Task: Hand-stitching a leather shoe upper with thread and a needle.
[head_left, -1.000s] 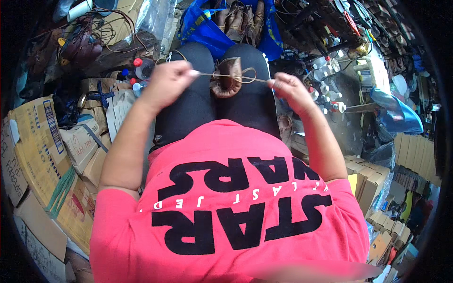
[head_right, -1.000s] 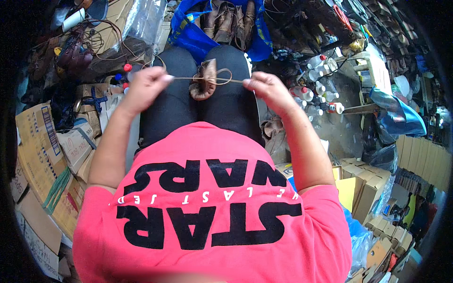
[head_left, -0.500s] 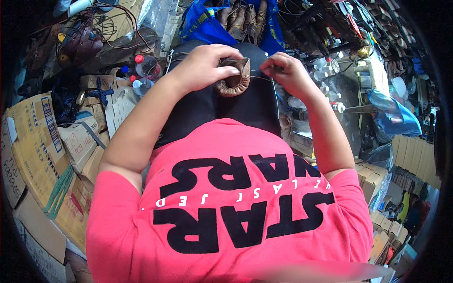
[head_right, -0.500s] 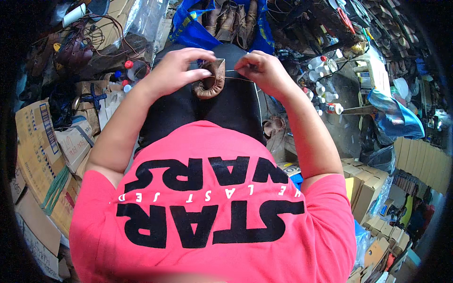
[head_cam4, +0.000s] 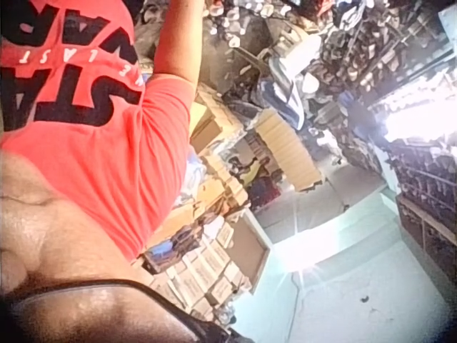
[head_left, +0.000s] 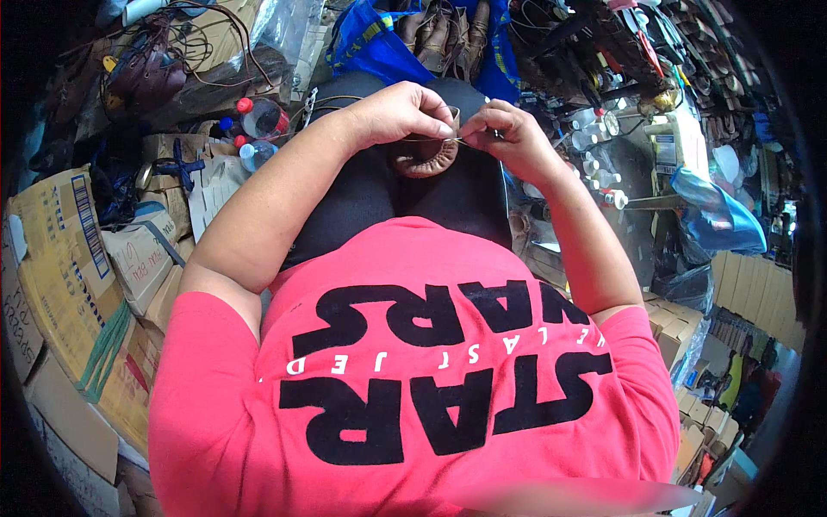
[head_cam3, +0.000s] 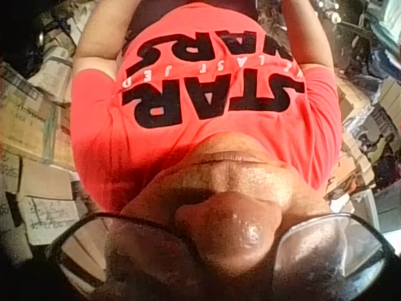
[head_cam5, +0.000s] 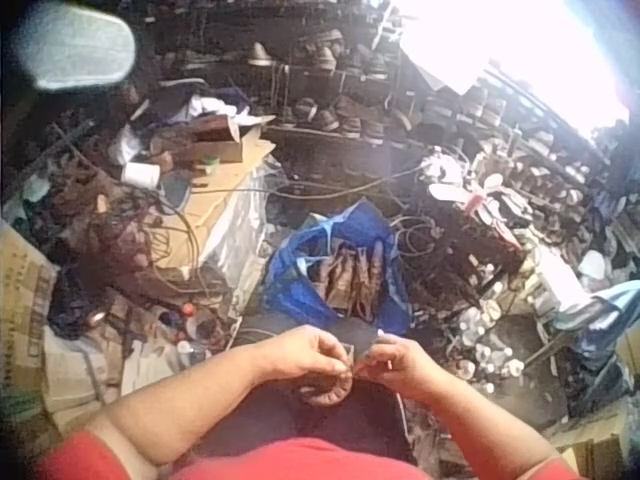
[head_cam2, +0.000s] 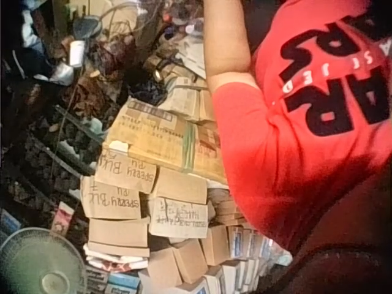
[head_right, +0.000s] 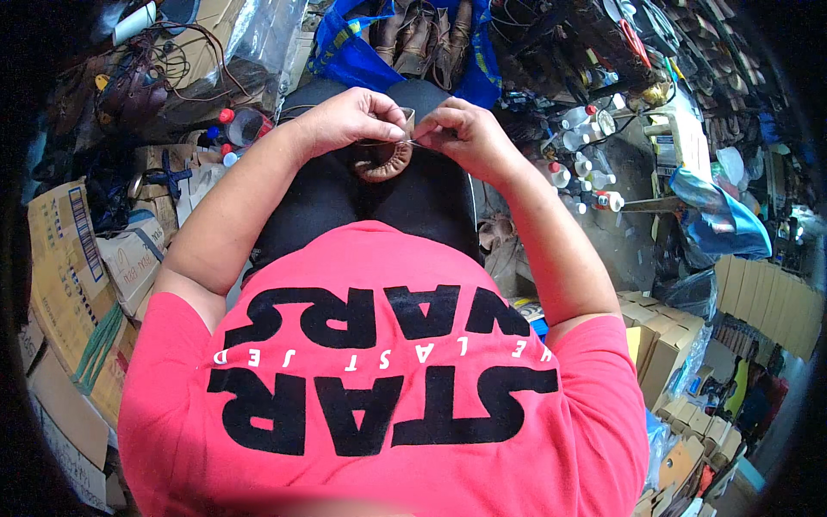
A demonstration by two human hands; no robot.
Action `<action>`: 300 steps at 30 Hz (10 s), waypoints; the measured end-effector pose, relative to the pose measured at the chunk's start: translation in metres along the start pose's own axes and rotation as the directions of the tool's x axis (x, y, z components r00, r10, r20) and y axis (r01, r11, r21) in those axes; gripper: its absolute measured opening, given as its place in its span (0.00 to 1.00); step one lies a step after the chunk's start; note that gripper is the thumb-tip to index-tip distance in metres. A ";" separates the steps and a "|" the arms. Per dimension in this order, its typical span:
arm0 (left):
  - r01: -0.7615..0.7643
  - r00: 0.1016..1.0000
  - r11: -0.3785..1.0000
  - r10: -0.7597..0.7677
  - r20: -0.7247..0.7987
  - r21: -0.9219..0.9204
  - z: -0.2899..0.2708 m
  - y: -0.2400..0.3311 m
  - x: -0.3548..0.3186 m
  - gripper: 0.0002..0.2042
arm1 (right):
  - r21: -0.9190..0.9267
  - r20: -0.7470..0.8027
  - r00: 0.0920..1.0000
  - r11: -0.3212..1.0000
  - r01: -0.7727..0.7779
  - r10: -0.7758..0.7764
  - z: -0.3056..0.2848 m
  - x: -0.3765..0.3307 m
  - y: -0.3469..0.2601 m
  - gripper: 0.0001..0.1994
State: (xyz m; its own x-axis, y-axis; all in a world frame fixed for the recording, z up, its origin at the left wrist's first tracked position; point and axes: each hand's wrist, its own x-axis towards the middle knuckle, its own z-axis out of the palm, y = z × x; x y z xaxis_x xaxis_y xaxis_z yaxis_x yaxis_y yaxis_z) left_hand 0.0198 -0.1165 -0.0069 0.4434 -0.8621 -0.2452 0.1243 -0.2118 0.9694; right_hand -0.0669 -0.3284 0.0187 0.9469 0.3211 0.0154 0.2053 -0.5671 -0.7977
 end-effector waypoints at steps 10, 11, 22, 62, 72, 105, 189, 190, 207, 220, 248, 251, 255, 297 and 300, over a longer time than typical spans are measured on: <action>0.086 0.987 0.995 -0.078 0.139 -0.049 -0.002 0.002 -0.002 0.15 | -0.288 -0.083 0.996 0.957 -0.004 -0.021 0.009 -0.026 -0.029 0.09; 0.092 0.986 0.995 -0.087 0.141 -0.026 -0.001 0.003 -0.001 0.15 | -0.385 -0.046 0.998 0.923 0.019 -0.040 0.008 -0.025 -0.034 0.10; 0.056 0.974 0.991 -0.081 0.210 0.123 -0.007 0.011 0.006 0.15 | -0.492 0.288 0.958 0.859 0.138 0.011 -0.003 0.021 -0.032 0.05; -0.083 0.878 0.558 0.433 -0.204 0.826 0.037 0.010 -0.093 0.16 | -0.100 0.185 0.954 0.970 -0.222 0.237 -0.027 0.031 -0.047 0.24; -0.164 0.886 0.254 0.463 0.029 0.953 0.040 -0.012 -0.055 0.09 | -0.082 0.184 0.896 0.914 -0.397 0.405 -0.001 0.009 -0.024 0.13; -0.042 0.990 0.986 0.018 0.143 0.163 -0.006 0.012 0.010 0.11 | -0.180 -0.105 0.972 0.957 -0.227 0.211 0.006 -0.032 -0.043 0.09; -0.176 0.804 0.655 0.526 -0.276 0.734 0.023 -0.008 -0.052 0.12 | 0.114 0.085 0.980 0.976 -0.188 0.179 0.010 -0.028 -0.001 0.21; -0.152 0.811 0.636 0.518 -0.271 0.757 0.022 -0.009 -0.051 0.10 | 0.131 0.090 0.982 0.975 -0.179 0.168 0.010 -0.026 0.004 0.20; -0.183 0.816 0.611 0.531 -0.228 0.770 0.020 -0.012 -0.048 0.12 | 0.188 0.180 0.964 0.956 -0.227 0.193 0.001 -0.015 0.005 0.17; -0.177 0.815 0.613 0.530 -0.235 0.770 0.020 -0.011 -0.048 0.10 | 0.214 0.193 0.964 0.950 -0.226 0.185 -0.001 -0.015 0.005 0.15; -0.351 0.818 0.459 0.574 0.029 0.816 0.016 0.004 -0.025 0.06 | 0.031 0.214 0.970 0.991 -0.127 0.118 -0.001 -0.012 0.015 0.15; -0.160 0.861 0.586 0.477 -0.178 0.794 0.028 0.001 -0.049 0.09 | 0.092 0.102 0.977 0.976 -0.198 0.188 0.006 -0.025 0.001 0.15; -0.003 0.870 0.647 0.378 -0.317 0.763 0.030 -0.005 -0.049 0.11 | 0.209 0.064 0.968 0.945 -0.252 0.244 0.013 -0.024 0.003 0.14; -0.124 0.972 0.519 0.234 -0.001 0.846 0.025 0.015 -0.022 0.05 | -0.367 -0.335 0.934 0.895 -0.255 0.129 -0.033 -0.018 0.023 0.10; -0.146 0.959 0.531 0.283 -0.012 0.835 0.022 0.009 -0.022 0.05 | -0.560 0.058 0.998 0.826 0.057 -0.030 -0.030 -0.011 -0.030 0.07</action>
State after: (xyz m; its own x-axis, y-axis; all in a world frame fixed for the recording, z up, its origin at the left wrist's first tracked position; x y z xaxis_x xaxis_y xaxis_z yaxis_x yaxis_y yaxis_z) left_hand -0.0083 -0.1093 0.0076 0.4709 -0.8813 0.0389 -0.7401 -0.3706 0.5612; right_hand -0.0760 -0.3374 0.0607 0.9244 0.3813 0.0049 0.3627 -0.8751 -0.3204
